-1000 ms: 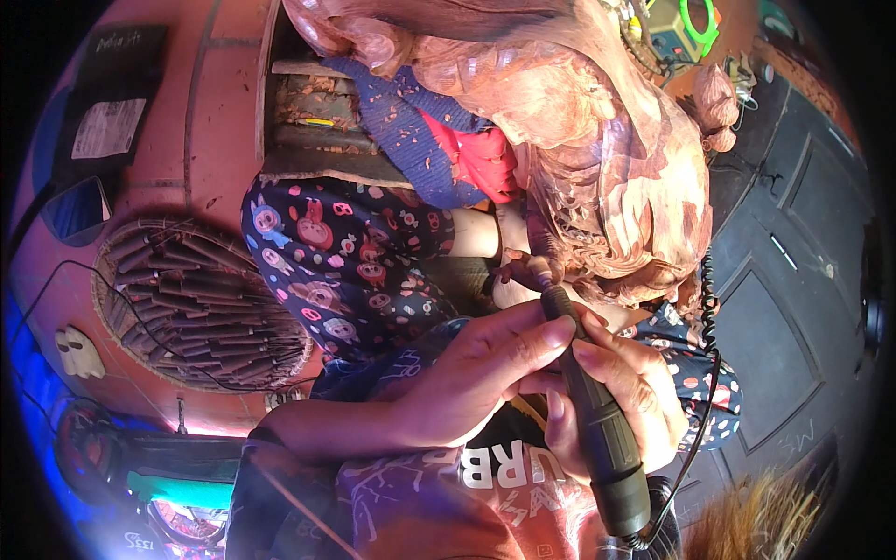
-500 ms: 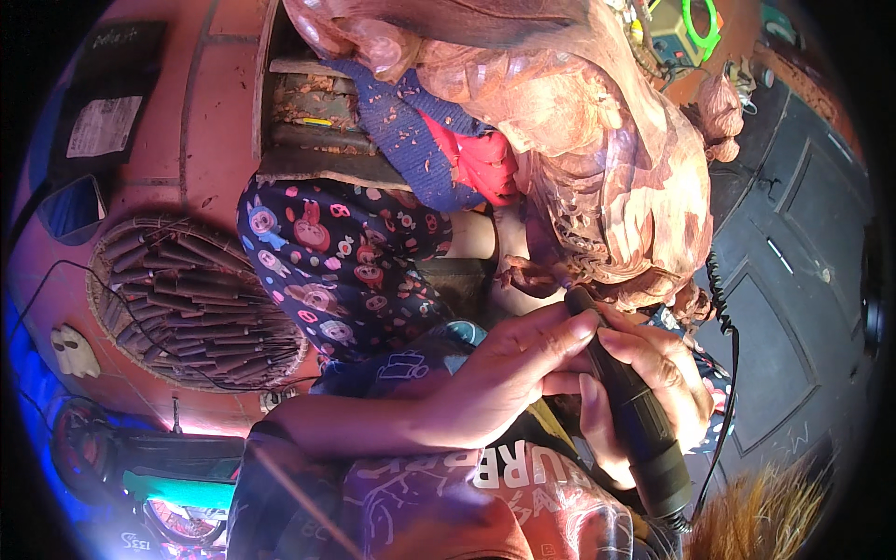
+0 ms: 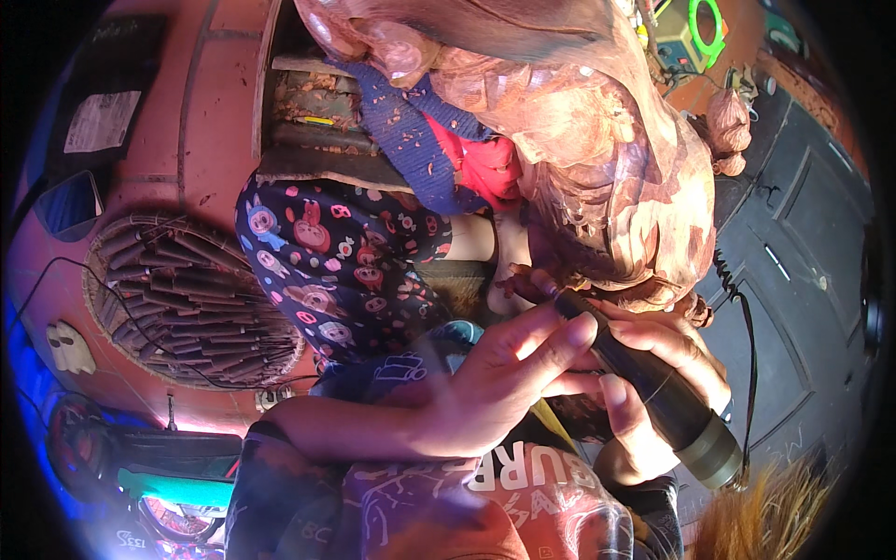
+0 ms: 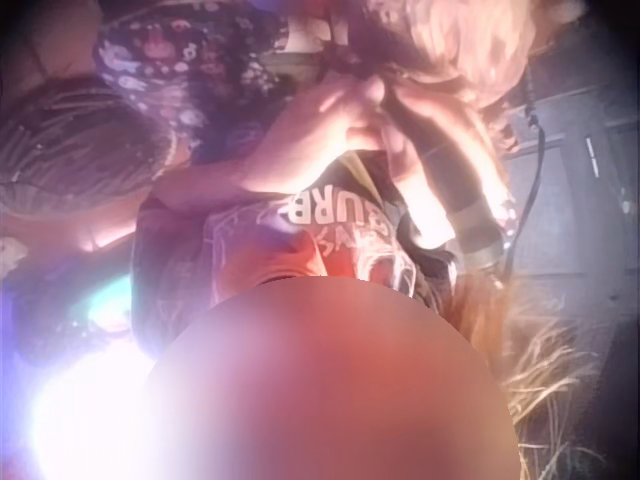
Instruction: The person carves a wooden statue using a chisel and mallet, then switches to a rotary carving tool to refine details. The person sits cross-legged on the floor, holding the statue between their legs while working.
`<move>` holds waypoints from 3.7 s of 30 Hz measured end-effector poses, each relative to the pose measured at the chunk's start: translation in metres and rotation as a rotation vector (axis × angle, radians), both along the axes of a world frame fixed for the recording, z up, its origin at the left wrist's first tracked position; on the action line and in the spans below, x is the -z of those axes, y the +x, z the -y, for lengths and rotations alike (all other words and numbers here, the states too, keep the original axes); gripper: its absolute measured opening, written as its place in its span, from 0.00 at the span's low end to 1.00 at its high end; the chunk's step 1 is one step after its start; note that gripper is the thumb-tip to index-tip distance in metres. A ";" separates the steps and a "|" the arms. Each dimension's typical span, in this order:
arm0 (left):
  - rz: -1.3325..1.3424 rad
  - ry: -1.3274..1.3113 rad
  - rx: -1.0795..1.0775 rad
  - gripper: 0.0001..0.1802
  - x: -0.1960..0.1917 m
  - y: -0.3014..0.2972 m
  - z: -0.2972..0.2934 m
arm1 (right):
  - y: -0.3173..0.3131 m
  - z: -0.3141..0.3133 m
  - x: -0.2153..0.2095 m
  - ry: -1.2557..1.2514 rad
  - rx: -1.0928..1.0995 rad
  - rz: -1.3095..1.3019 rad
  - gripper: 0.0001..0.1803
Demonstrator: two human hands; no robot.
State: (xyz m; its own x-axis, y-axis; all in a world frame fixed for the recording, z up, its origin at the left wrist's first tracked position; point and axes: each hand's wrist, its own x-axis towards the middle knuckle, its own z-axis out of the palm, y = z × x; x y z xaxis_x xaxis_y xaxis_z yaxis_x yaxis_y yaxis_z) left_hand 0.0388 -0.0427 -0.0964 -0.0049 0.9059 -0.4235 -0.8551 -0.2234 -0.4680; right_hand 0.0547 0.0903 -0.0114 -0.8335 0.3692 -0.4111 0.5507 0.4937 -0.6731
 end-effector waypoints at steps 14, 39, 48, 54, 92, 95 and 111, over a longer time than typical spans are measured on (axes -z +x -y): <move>0.008 -0.037 -0.004 0.18 -0.004 0.001 -0.011 | -0.011 -0.022 -0.001 -0.116 -0.048 0.046 0.16; -0.293 -0.122 0.250 0.19 -0.004 0.014 0.011 | 0.071 0.036 0.011 0.313 -0.041 -0.173 0.14; -0.390 -0.209 0.304 0.20 -0.003 0.008 0.015 | 0.075 0.058 0.020 0.457 -0.045 -0.149 0.17; -0.361 -0.291 0.251 0.19 -0.007 0.004 0.020 | 0.065 0.065 0.017 0.424 -0.097 -0.136 0.17; -0.317 -0.180 0.273 0.18 -0.004 0.000 0.019 | 0.062 0.050 0.006 0.262 -0.100 -0.106 0.24; -0.319 -0.175 0.302 0.19 -0.001 -0.003 0.025 | 0.056 0.054 0.003 0.189 -0.095 -0.067 0.25; -0.281 -0.213 0.283 0.20 -0.005 -0.007 0.021 | 0.050 0.059 0.009 0.334 -0.062 -0.097 0.16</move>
